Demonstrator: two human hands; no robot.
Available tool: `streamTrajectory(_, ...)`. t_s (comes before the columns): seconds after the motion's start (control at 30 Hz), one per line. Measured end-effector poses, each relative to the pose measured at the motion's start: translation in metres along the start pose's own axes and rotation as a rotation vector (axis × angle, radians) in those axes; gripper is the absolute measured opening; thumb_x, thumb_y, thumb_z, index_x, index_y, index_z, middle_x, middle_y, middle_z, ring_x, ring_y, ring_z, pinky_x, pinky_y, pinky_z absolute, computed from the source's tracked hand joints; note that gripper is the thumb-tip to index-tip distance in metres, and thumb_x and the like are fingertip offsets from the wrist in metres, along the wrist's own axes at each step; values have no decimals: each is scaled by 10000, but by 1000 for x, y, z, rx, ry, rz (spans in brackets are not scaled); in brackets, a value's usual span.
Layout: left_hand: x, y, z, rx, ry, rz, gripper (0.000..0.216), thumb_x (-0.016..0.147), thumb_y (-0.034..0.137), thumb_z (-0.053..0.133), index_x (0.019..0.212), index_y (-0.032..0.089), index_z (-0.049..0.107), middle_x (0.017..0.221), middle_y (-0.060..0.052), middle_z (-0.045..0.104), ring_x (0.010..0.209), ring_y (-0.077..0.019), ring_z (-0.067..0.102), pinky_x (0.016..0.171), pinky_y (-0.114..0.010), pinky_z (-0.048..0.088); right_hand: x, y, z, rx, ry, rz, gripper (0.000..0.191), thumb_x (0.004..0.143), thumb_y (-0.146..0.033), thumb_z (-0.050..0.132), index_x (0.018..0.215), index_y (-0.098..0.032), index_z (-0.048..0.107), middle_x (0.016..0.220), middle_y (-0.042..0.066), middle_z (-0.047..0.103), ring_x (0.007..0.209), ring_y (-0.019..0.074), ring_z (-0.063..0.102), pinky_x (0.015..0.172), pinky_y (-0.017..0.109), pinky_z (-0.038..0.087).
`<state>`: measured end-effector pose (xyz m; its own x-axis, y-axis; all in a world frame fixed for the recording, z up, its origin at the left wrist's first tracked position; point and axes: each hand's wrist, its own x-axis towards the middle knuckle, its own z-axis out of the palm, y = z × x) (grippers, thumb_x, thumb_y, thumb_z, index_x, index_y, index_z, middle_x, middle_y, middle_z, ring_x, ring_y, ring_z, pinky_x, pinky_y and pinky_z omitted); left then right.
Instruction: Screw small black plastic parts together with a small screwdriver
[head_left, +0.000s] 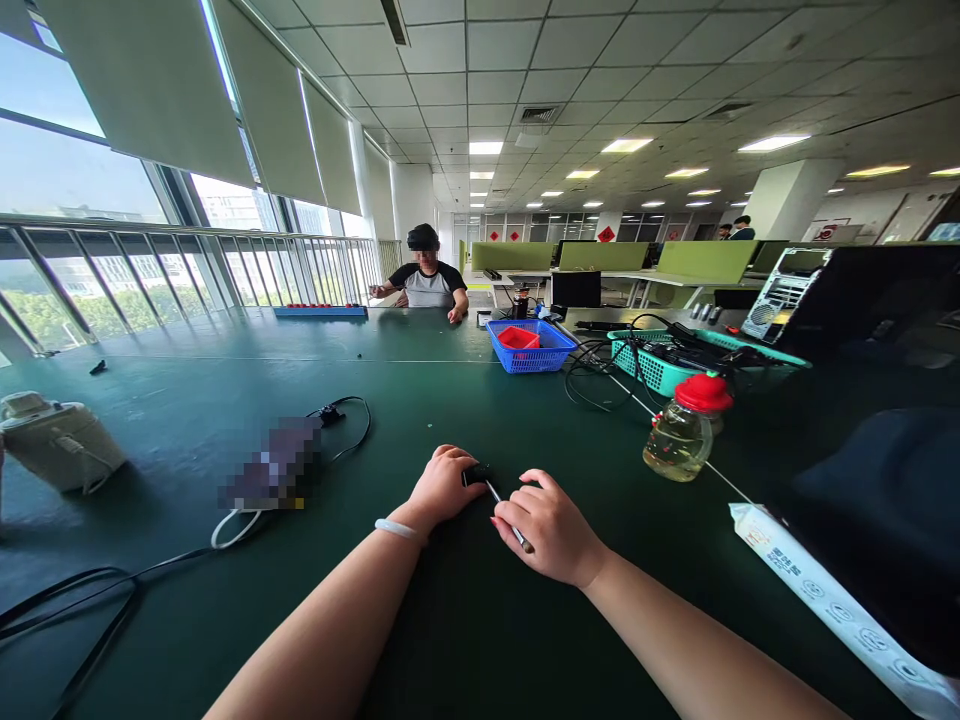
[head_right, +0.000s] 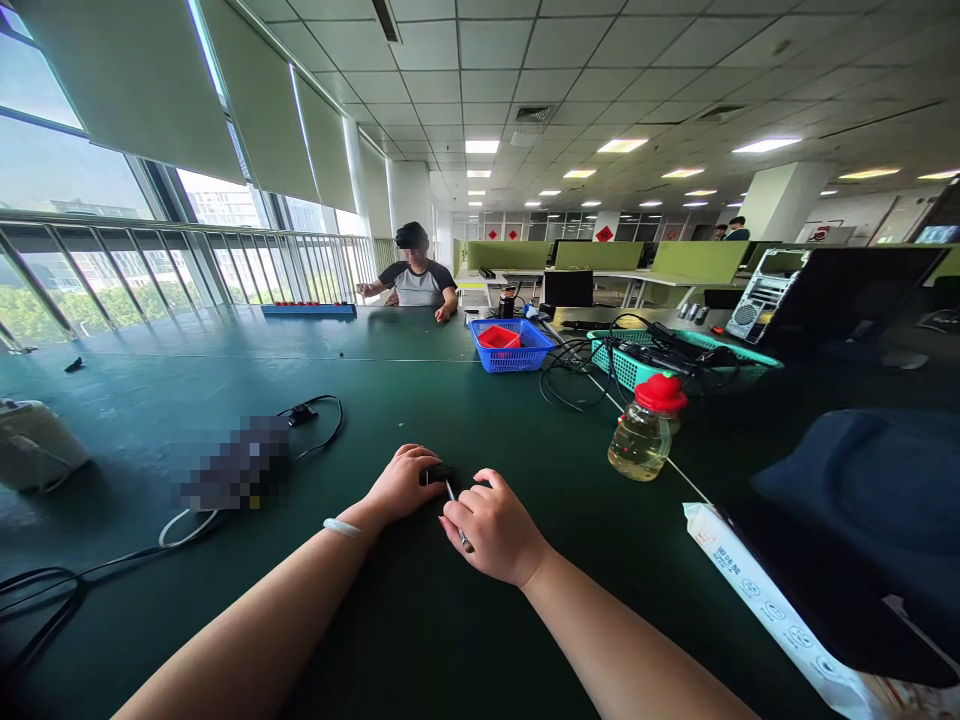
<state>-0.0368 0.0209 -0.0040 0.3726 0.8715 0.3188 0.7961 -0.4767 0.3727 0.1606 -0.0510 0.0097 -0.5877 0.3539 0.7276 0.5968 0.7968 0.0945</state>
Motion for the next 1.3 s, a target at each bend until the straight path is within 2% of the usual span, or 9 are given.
streamTrajectory(0.67,-2,4,-3,-20,6,15,262,765,347,749,993,219,770,1078,-72,739,1154,-282,575,1038,-421,450,0,-1,1,0,5,17,205,918,-153,490,740,-198,579,589,-40,537,564,123,475,926,346,375)
streamTrajectory(1.0,-2,4,-4,-2,-11,3,319,783,369,739,1061,215,766,1119,-79,732,1186,-283,557,1035,-406,459,1,-2,0,12,2,34,218,923,-151,485,733,-195,583,587,-40,539,559,116,483,946,343,367)
streamTrajectory(1.3,-2,5,-4,6,-15,5,284,783,349,737,1037,225,763,1116,-72,734,1192,-280,560,1050,-414,452,0,-1,-1,21,-4,42,214,924,-155,487,741,-199,589,589,-33,555,567,124,497,935,345,374)
